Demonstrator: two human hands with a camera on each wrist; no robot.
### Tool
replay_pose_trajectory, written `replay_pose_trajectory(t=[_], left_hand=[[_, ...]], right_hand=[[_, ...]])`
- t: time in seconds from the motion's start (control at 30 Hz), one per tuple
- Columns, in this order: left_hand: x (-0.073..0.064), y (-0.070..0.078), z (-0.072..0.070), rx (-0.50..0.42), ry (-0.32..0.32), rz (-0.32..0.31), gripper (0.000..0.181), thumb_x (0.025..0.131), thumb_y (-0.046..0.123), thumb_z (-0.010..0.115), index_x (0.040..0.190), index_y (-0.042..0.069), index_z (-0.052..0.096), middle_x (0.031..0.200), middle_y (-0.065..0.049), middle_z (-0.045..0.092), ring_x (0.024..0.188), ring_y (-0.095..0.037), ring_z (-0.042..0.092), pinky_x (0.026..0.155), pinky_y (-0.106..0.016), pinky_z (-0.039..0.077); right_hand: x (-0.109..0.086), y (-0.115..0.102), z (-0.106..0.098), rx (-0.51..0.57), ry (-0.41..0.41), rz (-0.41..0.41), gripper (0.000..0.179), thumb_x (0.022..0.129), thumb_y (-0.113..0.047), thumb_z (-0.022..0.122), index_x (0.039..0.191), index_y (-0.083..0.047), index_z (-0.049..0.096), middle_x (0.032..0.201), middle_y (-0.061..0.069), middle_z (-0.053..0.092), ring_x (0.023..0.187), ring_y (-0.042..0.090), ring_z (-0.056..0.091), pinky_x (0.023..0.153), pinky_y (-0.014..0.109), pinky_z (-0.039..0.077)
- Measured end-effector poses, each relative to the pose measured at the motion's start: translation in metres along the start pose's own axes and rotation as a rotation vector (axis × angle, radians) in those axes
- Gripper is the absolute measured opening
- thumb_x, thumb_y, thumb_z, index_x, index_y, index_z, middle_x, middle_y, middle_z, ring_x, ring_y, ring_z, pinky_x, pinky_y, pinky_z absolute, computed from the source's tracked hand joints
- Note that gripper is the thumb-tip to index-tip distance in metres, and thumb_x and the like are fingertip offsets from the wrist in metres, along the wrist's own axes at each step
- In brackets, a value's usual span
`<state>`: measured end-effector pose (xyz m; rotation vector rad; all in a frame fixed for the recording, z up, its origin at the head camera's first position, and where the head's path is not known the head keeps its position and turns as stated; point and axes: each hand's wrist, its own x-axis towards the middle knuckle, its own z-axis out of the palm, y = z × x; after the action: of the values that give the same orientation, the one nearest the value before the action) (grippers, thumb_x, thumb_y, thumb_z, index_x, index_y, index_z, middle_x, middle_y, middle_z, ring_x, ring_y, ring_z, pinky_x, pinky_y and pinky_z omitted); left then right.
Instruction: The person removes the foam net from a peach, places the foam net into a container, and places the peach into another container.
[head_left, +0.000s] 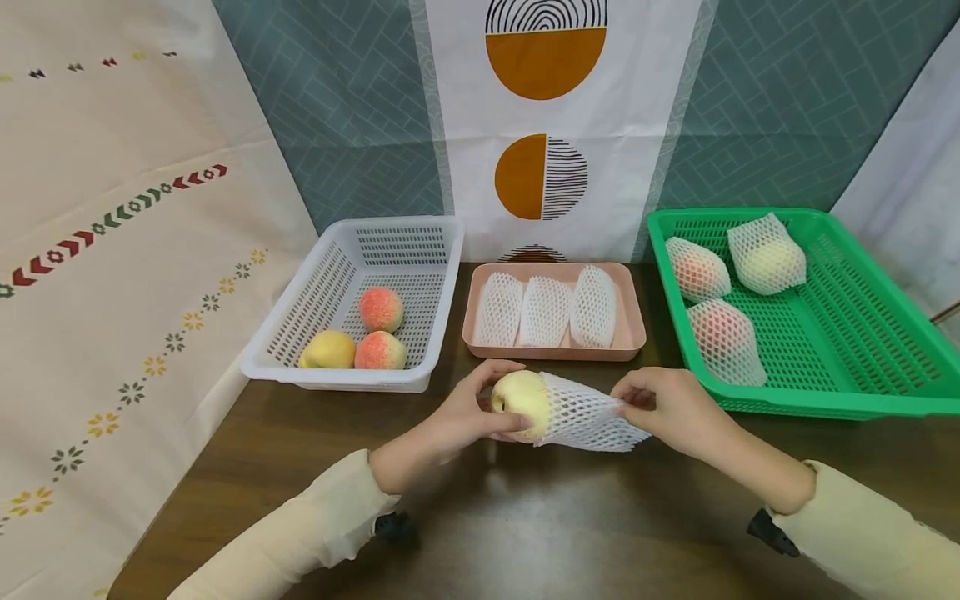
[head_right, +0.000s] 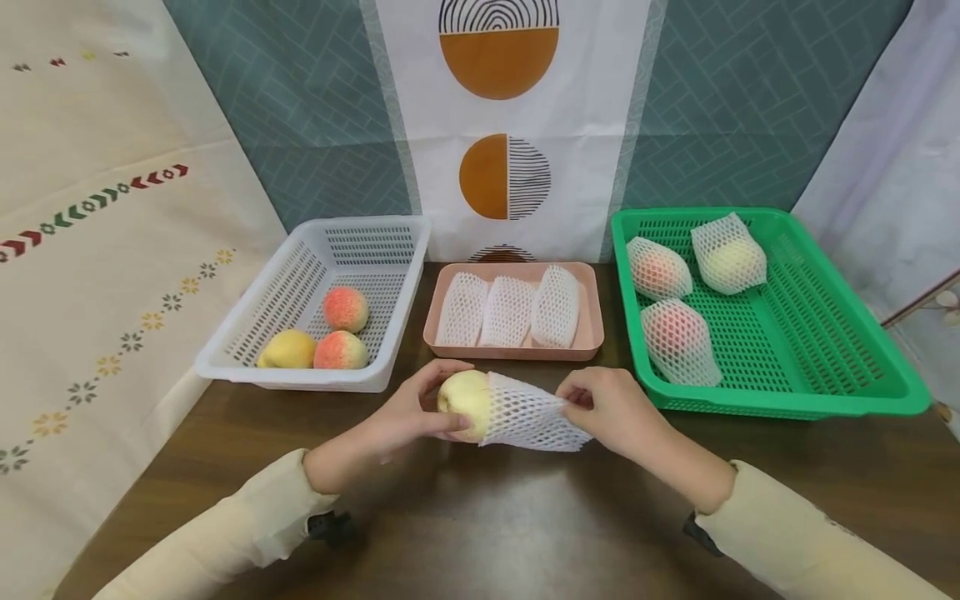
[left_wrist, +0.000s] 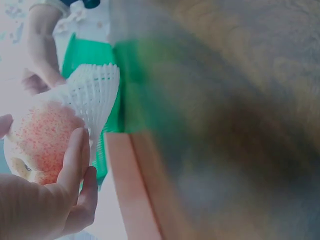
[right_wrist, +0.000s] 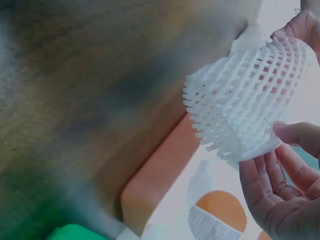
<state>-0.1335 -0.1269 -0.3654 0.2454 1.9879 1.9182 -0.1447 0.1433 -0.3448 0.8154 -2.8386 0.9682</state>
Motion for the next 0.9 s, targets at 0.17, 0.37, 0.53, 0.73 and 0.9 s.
replay_pose_trajectory(t=[0.17,0.37,0.53,0.73,0.9], left_hand=[[-0.006,0.013,-0.008,0.068,0.038,0.029,0.062,0.077,0.002,0.071,0.132,0.01,0.045,0.128,-0.014,0.044,0.101,-0.027,0.055,0.072,-0.038,0.058],[-0.016,0.021,-0.018,0.101,0.048,0.08,0.06,0.08,0.005,0.069,0.134,0.011,0.043,0.13,-0.015,0.045,0.108,-0.029,0.052,0.077,-0.036,0.056],[-0.023,0.027,-0.027,-0.004,0.027,0.08,0.065,0.081,0.002,0.064,0.139,0.005,0.035,0.133,-0.02,0.039,0.109,-0.027,0.05,0.079,-0.037,0.056],[-0.021,0.046,-0.042,0.005,0.097,0.139,0.068,0.08,0.001,0.06,0.142,0.002,0.031,0.136,-0.02,0.036,0.106,-0.025,0.049,0.076,-0.029,0.055],[-0.017,0.062,-0.06,-0.051,0.194,0.13,0.066,0.083,-0.001,0.056,0.142,0.006,0.028,0.135,-0.019,0.032,0.113,-0.027,0.043,0.079,-0.027,0.055]], right_hand=[[0.003,-0.003,-0.007,0.009,0.02,0.012,0.011,0.078,-0.007,0.076,0.088,-0.009,0.071,0.079,-0.002,0.066,0.071,0.011,0.056,0.062,0.022,0.052],[0.005,-0.003,-0.006,0.052,0.033,0.031,0.01,0.079,-0.009,0.075,0.089,-0.009,0.071,0.079,-0.001,0.067,0.07,0.011,0.058,0.059,0.022,0.051],[0.009,-0.004,0.0,0.121,0.006,0.078,0.01,0.081,-0.012,0.074,0.09,-0.008,0.071,0.079,0.0,0.068,0.07,0.013,0.058,0.056,0.023,0.05],[0.025,-0.007,0.0,0.129,0.057,0.063,0.011,0.082,-0.01,0.073,0.091,-0.005,0.071,0.08,0.005,0.07,0.07,0.015,0.061,0.057,0.022,0.051],[0.044,-0.007,-0.004,0.148,0.109,0.09,0.015,0.082,-0.008,0.072,0.095,0.001,0.071,0.083,0.011,0.071,0.071,0.018,0.063,0.059,0.021,0.051]])
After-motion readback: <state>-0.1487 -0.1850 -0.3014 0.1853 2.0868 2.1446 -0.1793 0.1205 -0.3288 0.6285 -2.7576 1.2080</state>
